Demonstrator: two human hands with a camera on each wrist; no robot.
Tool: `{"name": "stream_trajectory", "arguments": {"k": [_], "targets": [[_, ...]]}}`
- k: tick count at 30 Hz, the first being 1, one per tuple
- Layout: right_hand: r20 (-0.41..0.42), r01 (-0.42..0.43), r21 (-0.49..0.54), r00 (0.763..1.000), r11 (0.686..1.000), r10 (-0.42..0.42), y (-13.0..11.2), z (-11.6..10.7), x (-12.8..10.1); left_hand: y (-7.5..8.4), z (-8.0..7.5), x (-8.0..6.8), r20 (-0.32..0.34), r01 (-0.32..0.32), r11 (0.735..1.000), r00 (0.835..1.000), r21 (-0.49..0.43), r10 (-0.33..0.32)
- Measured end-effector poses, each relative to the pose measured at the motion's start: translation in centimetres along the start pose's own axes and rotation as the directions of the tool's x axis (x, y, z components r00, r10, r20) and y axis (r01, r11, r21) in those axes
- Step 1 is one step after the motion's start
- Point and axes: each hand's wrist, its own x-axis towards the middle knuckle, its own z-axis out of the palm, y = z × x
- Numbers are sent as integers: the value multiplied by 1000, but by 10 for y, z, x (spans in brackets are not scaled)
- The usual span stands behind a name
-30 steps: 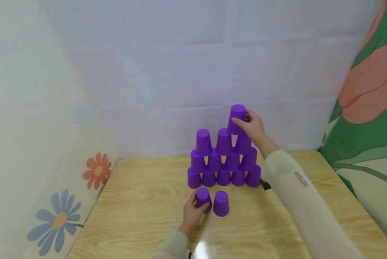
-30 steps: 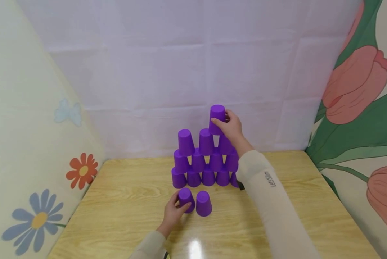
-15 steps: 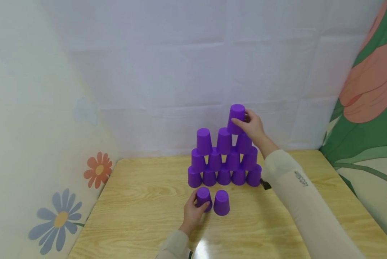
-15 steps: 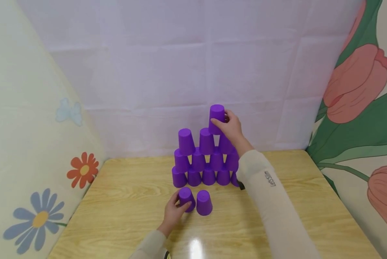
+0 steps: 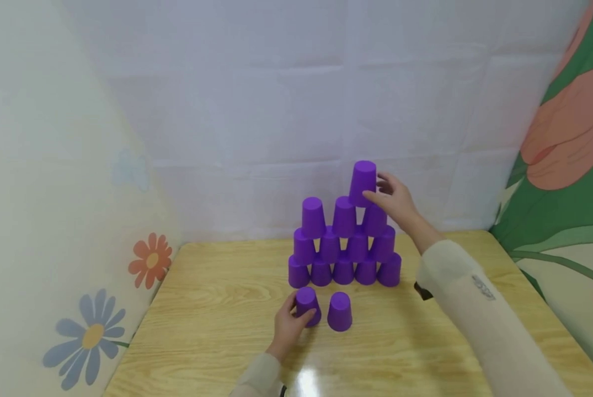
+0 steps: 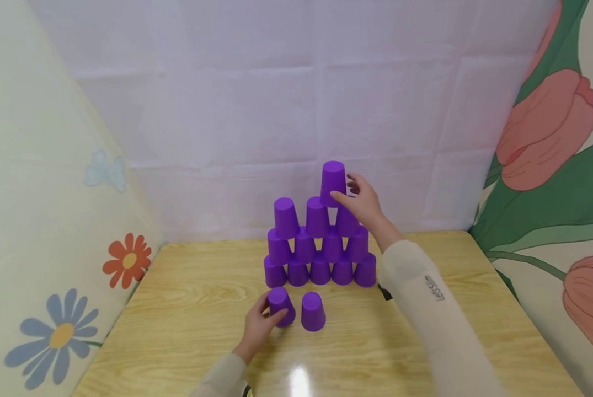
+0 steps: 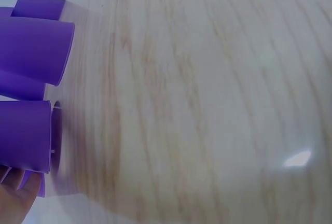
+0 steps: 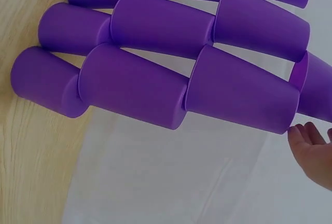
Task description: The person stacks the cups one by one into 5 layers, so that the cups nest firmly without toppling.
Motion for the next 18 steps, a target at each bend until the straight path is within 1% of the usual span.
{"name": "stream_trajectory", "arguments": {"k": [4,7,10,17,18], "targets": [[19,38,-9,999,999,-38,1,-7,-9,5,-6,1,23,-14,1000,1000,6,14],[31,75,9,997,997,-75,1,-11,-16,10,-11,2,35,-28,999,999,32,27],[37,98,33,994,995,-100,4,-12,-24,15,-15,5,47,-25,998,999,50,23],[31,108,102,993,989,-112,15,-2,-49,26,-22,13,71,-70,997,995,45,67],[34,110,108,993,988,-114,19,0,-53,28,-23,15,73,-66,997,995,44,62]]}}
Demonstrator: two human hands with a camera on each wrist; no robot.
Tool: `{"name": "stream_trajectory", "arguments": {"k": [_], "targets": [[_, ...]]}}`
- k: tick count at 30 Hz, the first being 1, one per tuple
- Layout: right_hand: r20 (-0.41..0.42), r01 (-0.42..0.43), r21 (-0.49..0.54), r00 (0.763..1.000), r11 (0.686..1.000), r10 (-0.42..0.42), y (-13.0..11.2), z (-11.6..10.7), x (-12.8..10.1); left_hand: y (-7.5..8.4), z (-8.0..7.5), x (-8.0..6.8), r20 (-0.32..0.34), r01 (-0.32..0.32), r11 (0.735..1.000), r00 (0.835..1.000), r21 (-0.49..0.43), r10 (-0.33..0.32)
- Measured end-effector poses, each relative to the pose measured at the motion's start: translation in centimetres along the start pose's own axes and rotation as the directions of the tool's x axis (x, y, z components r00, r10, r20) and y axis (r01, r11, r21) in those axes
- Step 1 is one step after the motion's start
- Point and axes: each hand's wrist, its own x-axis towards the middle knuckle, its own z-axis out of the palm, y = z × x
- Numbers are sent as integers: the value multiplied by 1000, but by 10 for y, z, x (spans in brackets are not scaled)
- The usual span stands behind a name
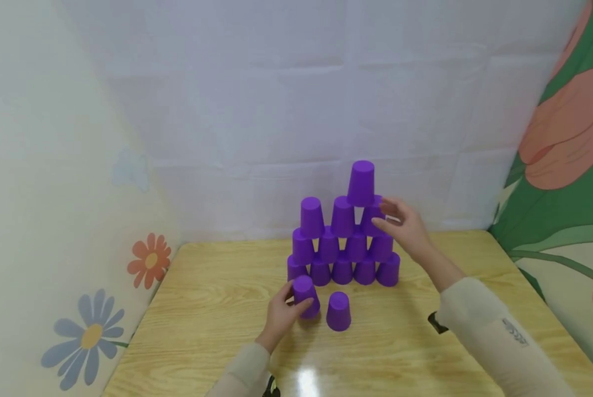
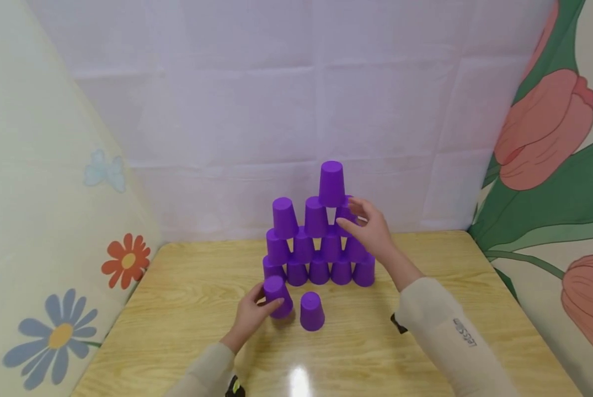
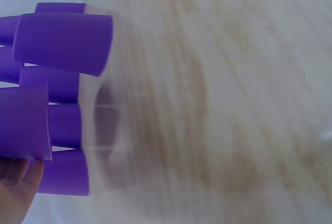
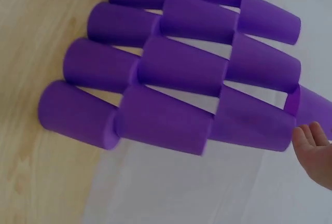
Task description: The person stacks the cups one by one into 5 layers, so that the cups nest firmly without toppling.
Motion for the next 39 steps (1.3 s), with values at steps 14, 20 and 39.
{"name": "stream_trajectory", "arguments": {"k": [14,20,39], "targets": [[79,-87,-22,993,996,89,67,54,-48,37,-9,24,62,-29,1000,998,3,29],[71,-141,4,988,990,141,83,73,-63,52,-12,36,89,-51,999,995,3,51],[152,-260,3,955,966,256,124,110,-99,118,-25,68,214,-163,985,966,58,148]]}}
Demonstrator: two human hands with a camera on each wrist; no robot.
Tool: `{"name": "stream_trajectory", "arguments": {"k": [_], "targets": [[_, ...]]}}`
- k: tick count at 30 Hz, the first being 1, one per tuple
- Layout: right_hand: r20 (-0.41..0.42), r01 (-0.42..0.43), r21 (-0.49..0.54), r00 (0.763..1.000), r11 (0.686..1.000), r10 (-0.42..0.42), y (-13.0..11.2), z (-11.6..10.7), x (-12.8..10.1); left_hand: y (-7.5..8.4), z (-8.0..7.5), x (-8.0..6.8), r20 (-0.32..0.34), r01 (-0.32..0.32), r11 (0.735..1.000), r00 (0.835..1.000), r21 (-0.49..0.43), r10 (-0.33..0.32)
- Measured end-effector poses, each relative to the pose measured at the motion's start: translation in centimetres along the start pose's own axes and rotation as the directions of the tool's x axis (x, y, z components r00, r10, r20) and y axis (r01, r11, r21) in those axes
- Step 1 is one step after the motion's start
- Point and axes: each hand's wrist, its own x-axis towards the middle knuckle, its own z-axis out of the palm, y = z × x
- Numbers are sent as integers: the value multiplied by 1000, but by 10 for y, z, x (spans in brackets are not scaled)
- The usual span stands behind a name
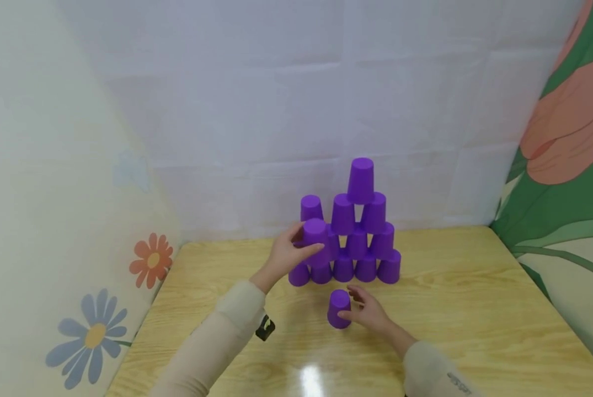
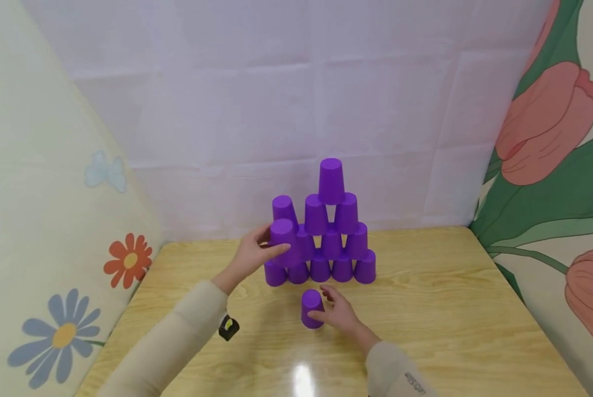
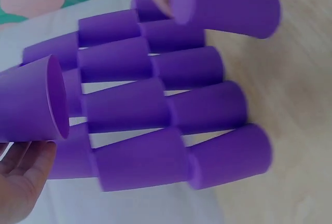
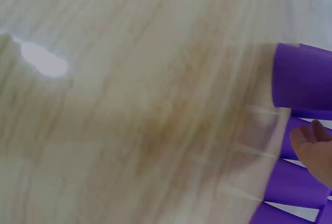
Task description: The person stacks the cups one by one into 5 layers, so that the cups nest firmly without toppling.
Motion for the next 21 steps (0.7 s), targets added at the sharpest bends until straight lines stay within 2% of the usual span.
{"name": "stream_trajectory", "arguments": {"k": [3,7,12,16,21], "targets": [[-2,9,-5,1000,1000,-9,5,3,-1,9,-3,7,19,-29,999,999,14,28],[3,17,25,1000,1000,-17,8,5,-1,19,-6,16,41,-25,999,999,40,23],[-6,23,42,1000,999,-22,12,6,-1,26,-10,30,67,-34,999,997,12,33],[-12,37,52,999,998,-36,14,9,1,30,-14,42,50,-22,999,998,-33,24],[-6,31,65,999,997,-31,13,12,0,36,-18,55,26,-16,999,1000,-46,17]]}}
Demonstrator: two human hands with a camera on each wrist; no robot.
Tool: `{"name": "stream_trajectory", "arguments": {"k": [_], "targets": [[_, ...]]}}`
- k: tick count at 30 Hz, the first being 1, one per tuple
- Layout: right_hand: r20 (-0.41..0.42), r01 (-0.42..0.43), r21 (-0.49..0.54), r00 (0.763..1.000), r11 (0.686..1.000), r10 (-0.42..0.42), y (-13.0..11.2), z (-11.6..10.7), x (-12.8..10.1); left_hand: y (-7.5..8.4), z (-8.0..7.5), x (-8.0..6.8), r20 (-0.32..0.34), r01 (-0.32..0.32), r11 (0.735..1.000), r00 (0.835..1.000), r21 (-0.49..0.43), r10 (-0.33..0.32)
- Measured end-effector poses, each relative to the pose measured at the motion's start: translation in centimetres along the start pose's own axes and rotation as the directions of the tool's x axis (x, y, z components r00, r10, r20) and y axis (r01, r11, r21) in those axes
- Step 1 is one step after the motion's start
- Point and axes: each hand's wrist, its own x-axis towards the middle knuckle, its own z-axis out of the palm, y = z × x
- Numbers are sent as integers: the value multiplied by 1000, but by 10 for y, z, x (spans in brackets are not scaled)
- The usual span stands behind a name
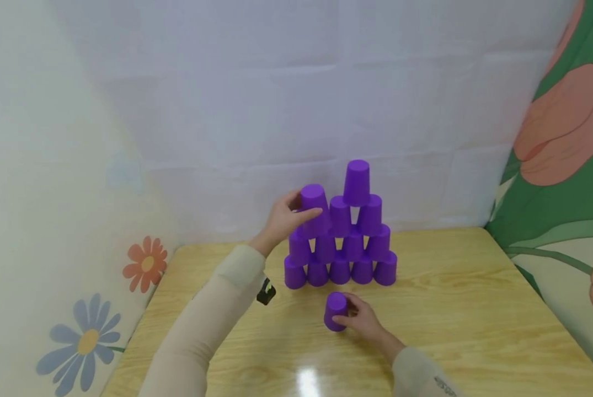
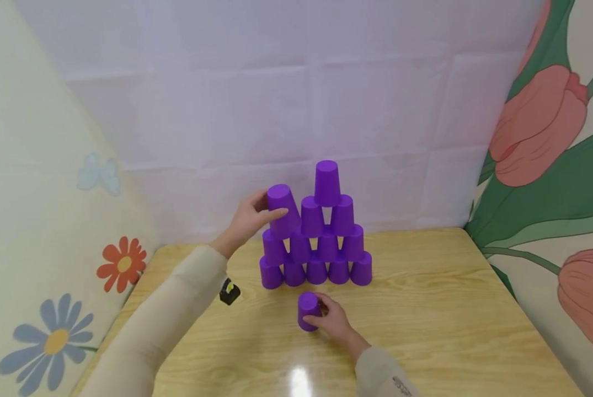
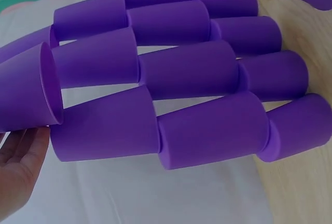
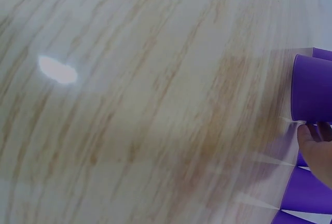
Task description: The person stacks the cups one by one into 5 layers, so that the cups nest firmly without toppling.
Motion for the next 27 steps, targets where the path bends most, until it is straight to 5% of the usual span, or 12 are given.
{"name": "stream_trajectory", "arguments": {"k": [6,27], "targets": [[-33,-15,2,999,1000,15,-1,3,-3,8,0,12,24,58,997,998,-58,-57],[-23,-13,-17,1000,1000,13,0,2,-5,24,-2,41,-60,40,999,997,-12,-41]]}}
